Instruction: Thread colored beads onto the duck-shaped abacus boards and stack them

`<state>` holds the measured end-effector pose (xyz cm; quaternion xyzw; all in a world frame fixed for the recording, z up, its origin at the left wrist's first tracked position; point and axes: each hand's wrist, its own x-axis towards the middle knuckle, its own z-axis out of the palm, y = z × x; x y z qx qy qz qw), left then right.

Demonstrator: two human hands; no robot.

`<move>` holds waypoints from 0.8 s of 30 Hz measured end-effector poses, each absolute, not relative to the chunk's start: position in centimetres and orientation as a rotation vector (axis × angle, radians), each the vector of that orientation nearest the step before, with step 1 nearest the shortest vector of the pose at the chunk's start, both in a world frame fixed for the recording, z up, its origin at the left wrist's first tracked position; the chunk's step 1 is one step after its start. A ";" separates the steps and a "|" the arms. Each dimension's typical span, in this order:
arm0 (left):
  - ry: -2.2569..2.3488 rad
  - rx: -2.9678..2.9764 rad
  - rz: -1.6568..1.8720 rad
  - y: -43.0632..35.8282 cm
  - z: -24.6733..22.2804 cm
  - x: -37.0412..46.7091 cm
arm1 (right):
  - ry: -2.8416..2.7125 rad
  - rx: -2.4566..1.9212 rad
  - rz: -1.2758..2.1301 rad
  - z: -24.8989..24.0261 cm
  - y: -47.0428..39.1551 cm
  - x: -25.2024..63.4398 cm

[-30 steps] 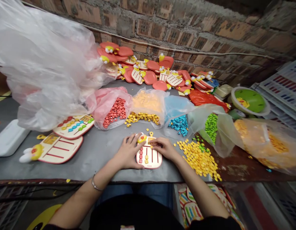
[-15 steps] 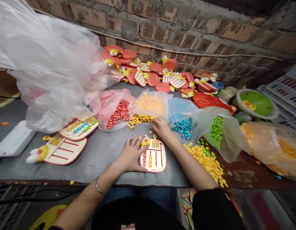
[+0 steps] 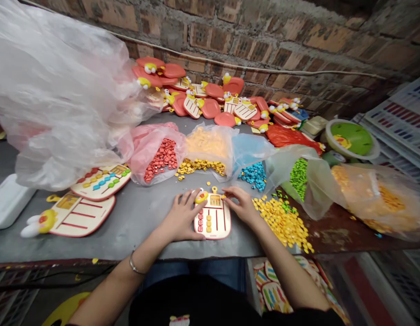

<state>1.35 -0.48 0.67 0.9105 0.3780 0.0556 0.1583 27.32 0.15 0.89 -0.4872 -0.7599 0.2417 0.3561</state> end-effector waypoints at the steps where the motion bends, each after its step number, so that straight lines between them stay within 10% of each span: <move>1: 1.080 2.610 0.162 -0.5 0.7 1.4 | -1.975 -1.280 0.601 0.6 -0.4 27.4; 24: 1.119 2.654 0.182 -0.6 0.3 1.5 | -1.920 -1.339 0.739 -1.0 -2.0 25.8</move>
